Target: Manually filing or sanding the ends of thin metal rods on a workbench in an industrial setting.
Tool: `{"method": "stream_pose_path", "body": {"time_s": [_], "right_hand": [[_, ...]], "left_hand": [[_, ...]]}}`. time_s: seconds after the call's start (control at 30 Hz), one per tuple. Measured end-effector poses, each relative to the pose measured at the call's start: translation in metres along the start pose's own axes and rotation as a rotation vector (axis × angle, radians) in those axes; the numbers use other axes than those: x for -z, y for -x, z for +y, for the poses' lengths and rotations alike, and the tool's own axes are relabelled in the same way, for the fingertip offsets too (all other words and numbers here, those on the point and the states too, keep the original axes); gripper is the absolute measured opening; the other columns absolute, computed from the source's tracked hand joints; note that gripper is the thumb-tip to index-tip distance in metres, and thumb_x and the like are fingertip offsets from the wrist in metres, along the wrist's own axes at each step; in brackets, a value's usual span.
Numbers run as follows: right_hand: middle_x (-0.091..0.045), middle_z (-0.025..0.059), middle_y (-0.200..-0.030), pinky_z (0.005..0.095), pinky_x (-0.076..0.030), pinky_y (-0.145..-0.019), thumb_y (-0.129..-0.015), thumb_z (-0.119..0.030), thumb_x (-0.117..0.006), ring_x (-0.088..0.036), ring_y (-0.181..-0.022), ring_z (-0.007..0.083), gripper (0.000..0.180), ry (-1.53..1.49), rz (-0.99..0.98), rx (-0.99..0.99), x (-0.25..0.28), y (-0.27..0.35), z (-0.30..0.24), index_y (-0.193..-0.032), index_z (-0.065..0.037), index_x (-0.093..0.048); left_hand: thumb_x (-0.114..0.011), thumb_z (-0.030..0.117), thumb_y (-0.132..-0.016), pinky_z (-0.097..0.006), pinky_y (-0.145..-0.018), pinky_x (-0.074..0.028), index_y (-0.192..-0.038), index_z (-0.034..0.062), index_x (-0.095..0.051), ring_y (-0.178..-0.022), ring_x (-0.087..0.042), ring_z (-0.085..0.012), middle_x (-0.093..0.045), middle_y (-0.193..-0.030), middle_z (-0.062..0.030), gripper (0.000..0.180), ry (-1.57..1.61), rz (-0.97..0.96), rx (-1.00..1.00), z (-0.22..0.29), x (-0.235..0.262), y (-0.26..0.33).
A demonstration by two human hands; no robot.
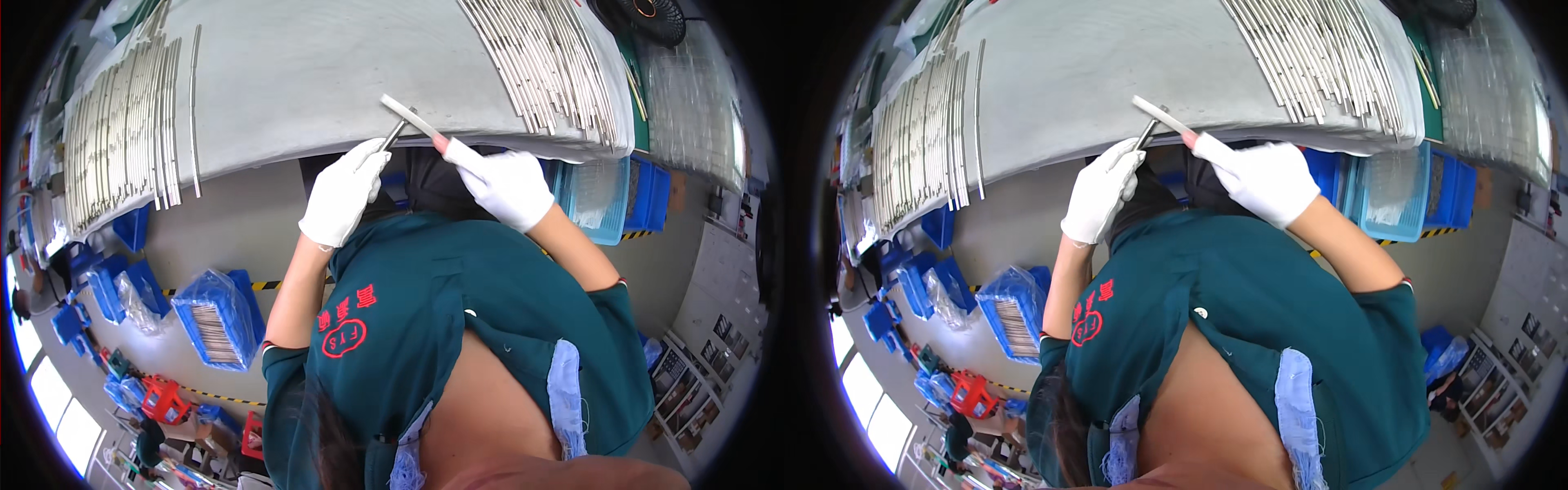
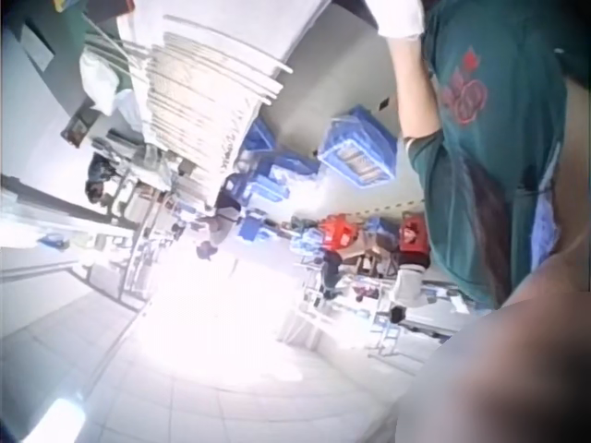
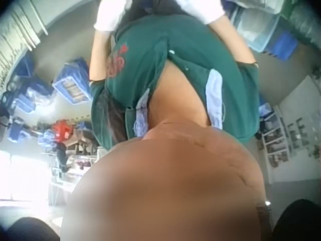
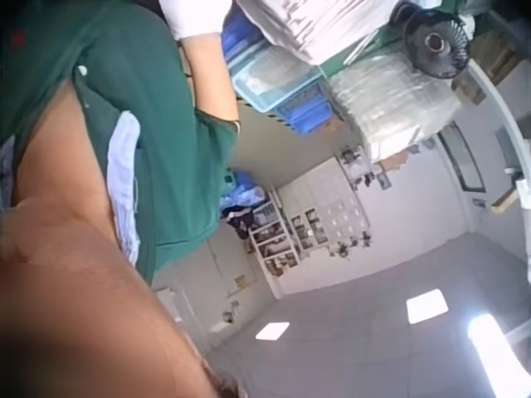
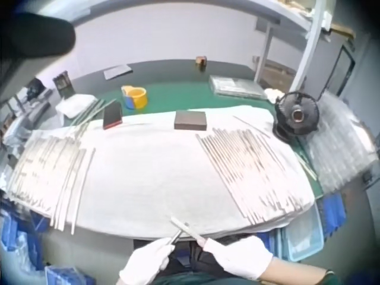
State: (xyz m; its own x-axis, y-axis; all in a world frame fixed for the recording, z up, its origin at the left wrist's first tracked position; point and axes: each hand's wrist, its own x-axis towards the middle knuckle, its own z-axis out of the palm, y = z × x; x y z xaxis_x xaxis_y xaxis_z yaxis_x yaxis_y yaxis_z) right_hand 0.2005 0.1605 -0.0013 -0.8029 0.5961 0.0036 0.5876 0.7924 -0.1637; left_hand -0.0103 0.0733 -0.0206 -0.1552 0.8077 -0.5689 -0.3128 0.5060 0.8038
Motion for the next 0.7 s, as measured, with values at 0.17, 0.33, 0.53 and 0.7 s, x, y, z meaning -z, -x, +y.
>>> {"method": "stream_pose_path", "body": {"time_s": [0.17,0.33,0.53,0.7], "right_hand": [[-0.045,0.0012,-0.044,0.0316,-0.037,-0.036,-0.086,-0.019,-0.051,-0.046,-0.035,0.0204,0.05,0.013,0.042,0.037,0.001,-0.008,0.005,-0.134,-0.031,-0.044],[-0.045,0.0027,-0.044,0.0324,-0.037,-0.036,-0.086,-0.019,-0.051,-0.046,-0.035,0.0211,0.05,-0.046,0.041,0.028,-0.003,0.007,0.004,-0.134,-0.031,-0.043],[-0.05,0.0065,-0.048,0.0347,-0.04,-0.037,-0.087,-0.021,-0.051,-0.051,-0.039,0.0233,0.041,-0.072,0.081,-0.031,-0.005,-0.009,0.007,-0.127,-0.028,-0.05],[-0.05,0.0069,-0.05,0.0343,-0.042,-0.042,-0.086,-0.017,-0.056,-0.05,-0.041,0.0233,0.046,-0.128,0.021,-0.009,0.001,-0.004,0.009,-0.131,-0.021,-0.049]], "left_hand": [[-0.058,0.016,-0.088,-0.022,-0.054,-0.041,-0.113,0.0008,-0.059,-0.057,-0.047,-0.007,-0.054,-0.069,-0.0019,0.029,-0.189,0.02,-0.043,-0.003,-0.003,0.0],[-0.056,0.011,-0.087,-0.025,-0.06,-0.049,-0.112,0.0021,-0.059,-0.061,-0.057,-0.0137,-0.063,-0.091,-0.0092,0.026,-0.186,-0.01,0.01,-0.003,0.002,-0.002],[-0.059,0.002,-0.08,-0.026,-0.062,-0.051,-0.11,0.0029,-0.059,-0.065,-0.059,-0.016,-0.062,-0.104,-0.0109,0.03,-0.801,-0.044,-0.629,-0.026,0.013,-0.012],[-0.057,0.007,-0.084,-0.026,-0.063,-0.051,-0.11,0.003,-0.059,-0.065,-0.059,-0.0169,-0.063,-0.1,-0.0109,0.026,-0.85,-0.014,-0.707,-0.017,0.013,-0.008]]}}
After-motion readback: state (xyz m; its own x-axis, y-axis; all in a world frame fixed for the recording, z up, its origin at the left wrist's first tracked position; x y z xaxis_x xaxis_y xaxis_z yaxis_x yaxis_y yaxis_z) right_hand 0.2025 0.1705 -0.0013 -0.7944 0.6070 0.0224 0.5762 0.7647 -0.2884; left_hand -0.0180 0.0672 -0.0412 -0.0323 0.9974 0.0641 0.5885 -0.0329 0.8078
